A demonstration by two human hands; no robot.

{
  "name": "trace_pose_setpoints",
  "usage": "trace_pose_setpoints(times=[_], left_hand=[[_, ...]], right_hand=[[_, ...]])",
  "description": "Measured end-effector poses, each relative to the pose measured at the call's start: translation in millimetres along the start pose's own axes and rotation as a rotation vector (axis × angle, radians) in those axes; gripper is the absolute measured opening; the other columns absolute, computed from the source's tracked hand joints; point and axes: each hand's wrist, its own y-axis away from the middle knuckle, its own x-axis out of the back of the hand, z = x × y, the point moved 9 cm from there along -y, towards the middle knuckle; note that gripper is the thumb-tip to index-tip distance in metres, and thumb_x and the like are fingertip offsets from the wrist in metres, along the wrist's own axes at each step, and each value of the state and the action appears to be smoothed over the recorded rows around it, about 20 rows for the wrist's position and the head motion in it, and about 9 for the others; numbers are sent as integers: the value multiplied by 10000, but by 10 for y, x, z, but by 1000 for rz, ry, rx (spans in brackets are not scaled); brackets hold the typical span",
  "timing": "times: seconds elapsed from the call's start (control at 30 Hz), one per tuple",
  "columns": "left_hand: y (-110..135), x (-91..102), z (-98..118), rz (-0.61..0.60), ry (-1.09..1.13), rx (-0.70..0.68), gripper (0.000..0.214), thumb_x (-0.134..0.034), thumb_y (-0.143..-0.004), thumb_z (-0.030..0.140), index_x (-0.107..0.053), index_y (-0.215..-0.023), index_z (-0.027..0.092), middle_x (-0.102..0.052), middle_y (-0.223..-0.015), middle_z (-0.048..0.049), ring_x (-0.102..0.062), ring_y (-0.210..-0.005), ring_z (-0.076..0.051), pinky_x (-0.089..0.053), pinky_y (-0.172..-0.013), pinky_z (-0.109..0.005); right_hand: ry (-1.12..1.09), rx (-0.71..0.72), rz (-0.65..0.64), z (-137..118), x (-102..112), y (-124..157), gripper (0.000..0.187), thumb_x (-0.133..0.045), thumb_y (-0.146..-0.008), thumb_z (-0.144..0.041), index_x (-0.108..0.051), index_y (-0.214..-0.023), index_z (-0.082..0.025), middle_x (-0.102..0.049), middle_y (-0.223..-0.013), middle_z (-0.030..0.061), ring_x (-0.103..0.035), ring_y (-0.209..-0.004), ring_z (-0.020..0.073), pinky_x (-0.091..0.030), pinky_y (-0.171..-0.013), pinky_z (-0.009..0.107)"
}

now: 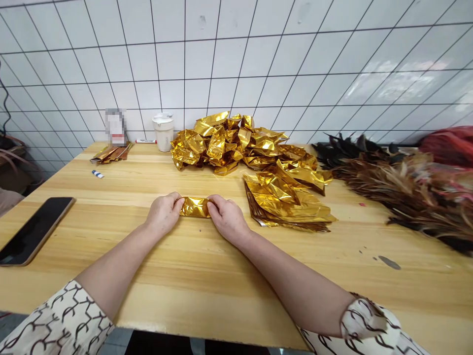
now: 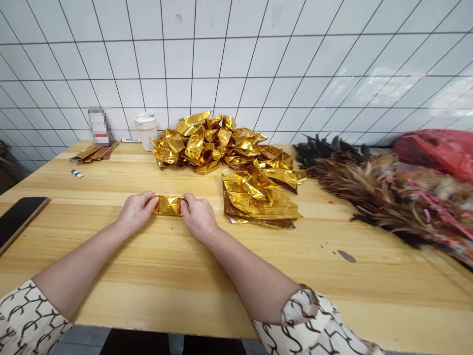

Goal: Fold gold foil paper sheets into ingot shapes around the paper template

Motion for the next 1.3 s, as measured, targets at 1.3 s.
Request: trace_pose_setpoints(times=[1.3], left_hand=[[-21, 14, -86, -3, 56, 34, 248, -415, -864, 270, -617, -751, 182, -624, -642, -18, -561, -617, -170, -378, -594, -257]], right_hand=[[-262, 71, 123, 73, 75, -24, 257, -433, -877, -332, -609, -995, -186, -616, -626, 3, -558, -580, 178, -406, -585, 283]])
